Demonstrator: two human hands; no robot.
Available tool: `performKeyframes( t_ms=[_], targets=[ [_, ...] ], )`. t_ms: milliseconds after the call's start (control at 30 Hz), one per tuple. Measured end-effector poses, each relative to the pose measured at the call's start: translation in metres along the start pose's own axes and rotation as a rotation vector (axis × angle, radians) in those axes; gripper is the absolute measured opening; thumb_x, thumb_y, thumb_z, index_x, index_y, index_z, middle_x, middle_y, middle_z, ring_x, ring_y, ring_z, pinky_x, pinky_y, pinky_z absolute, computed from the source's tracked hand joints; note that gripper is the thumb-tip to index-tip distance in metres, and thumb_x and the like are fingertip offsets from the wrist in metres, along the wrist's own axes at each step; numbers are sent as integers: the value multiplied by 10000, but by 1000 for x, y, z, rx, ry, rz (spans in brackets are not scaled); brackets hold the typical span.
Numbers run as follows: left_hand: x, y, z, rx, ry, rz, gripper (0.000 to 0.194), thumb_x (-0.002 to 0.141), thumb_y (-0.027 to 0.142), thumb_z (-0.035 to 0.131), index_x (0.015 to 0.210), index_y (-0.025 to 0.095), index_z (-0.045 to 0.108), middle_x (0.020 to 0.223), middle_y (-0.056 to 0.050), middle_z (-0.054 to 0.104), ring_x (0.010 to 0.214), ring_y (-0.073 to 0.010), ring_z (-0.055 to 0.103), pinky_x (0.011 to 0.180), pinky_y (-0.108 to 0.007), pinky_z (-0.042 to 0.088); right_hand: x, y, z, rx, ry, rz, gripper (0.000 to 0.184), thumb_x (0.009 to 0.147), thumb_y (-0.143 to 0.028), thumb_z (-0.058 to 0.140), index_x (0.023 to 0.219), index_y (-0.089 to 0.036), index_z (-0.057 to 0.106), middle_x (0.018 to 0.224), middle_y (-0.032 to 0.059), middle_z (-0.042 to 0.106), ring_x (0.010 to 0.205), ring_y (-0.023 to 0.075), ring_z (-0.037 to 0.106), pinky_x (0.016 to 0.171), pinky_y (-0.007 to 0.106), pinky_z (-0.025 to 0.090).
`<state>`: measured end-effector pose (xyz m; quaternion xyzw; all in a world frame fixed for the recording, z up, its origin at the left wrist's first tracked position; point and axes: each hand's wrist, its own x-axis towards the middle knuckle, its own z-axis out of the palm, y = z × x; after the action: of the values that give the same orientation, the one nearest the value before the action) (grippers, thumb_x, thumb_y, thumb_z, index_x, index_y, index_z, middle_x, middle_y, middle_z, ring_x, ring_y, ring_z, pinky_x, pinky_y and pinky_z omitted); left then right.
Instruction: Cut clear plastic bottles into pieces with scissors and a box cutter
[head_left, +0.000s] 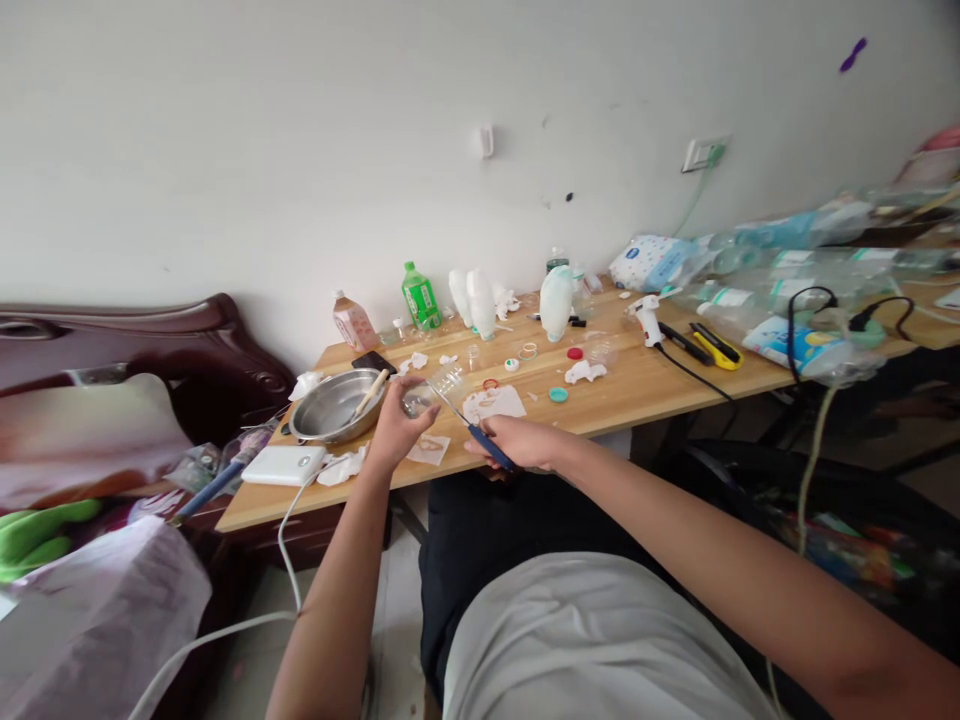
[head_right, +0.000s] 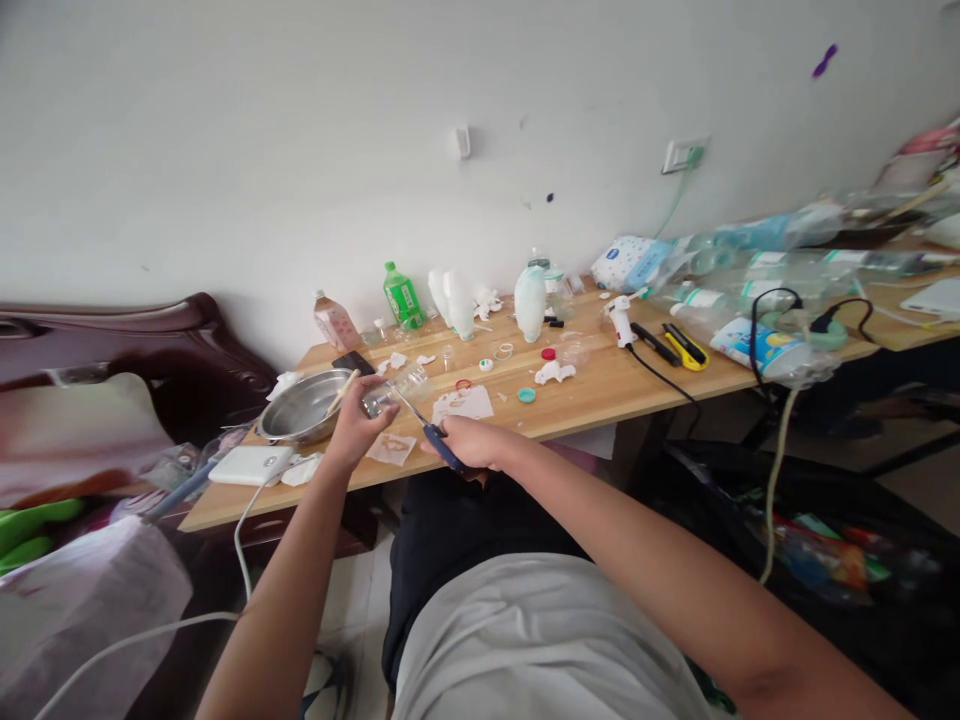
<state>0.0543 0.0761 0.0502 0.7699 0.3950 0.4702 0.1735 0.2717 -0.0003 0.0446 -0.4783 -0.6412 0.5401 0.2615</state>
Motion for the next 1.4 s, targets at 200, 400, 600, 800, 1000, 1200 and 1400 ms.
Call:
performKeyframes(
  t_ms=[200, 400, 600, 800, 1000, 1200, 1400],
  targets=[
    [-6, 11, 8, -3, 79, -13, 381, 770, 287, 723, 1111, 206, 573, 1115, -76, 630, 1102, -252, 615, 1018, -416, 452, 1, -5, 11, -23, 95, -9, 470, 798, -559, 748, 649, -203, 481, 508, -58, 485, 485, 105, 478, 496, 231, 378],
    [-4, 5, 10, -36, 101, -77, 336, 774, 368, 730, 1032, 204, 591, 1039, -68, 656, 1063, -262, 631, 992, -422, 463, 14, -3, 19, -58, 182, 31, 380, 943, -513, 626, 821, -153, 622, 657, -46, 586, 531, 94, 546, 524, 235, 469],
    [3, -8, 9, -71, 116, -202, 360, 743, 383, 758, 1004, 207, 582, 1053, -68, 640, 1062, -261, 620, 951, -406, 491, 41, 3, 22, -44, 194, 96, 302, 972, -379, 631, 1166, -149, 642, 1127, 64, 676, 929, 194, 678, 796, 373, 589],
    [3, -13, 9, -182, 3, -414, 400, 756, 472, 718, 1027, 209, 586, 921, -46, 641, 706, -183, 667, 490, -234, 459, 51, 5, 12, -14, 176, 148, 317, 973, -365, 632, 1214, -160, 628, 1192, 79, 661, 982, 206, 673, 831, 397, 587],
    [0, -4, 2, -295, -113, -531, 518, 782, 500, 689, 1221, 251, 574, 858, -36, 677, 418, -88, 549, 398, -203, 361, 56, 9, 14, -17, 164, 168, 316, 974, -365, 630, 1219, -165, 627, 1205, 81, 658, 994, 209, 671, 842, 402, 586],
    [-1, -4, -6, -357, -171, -581, 501, 788, 506, 676, 1205, 233, 632, 813, -44, 693, 465, -131, 609, 408, -212, 386, 57, 13, 19, -69, 160, 164, 316, 977, -367, 625, 1225, -171, 626, 1218, 83, 654, 1004, 210, 669, 851, 406, 583],
    [-4, -8, -12, -465, -186, -549, 419, 709, 392, 733, 1069, 181, 698, 966, -78, 739, 908, -235, 719, 734, -306, 560, 35, 13, 11, -178, 143, 109, 280, 977, -407, 618, 1074, -148, 662, 1019, 43, 694, 839, 161, 674, 758, 345, 579]
  ],
)
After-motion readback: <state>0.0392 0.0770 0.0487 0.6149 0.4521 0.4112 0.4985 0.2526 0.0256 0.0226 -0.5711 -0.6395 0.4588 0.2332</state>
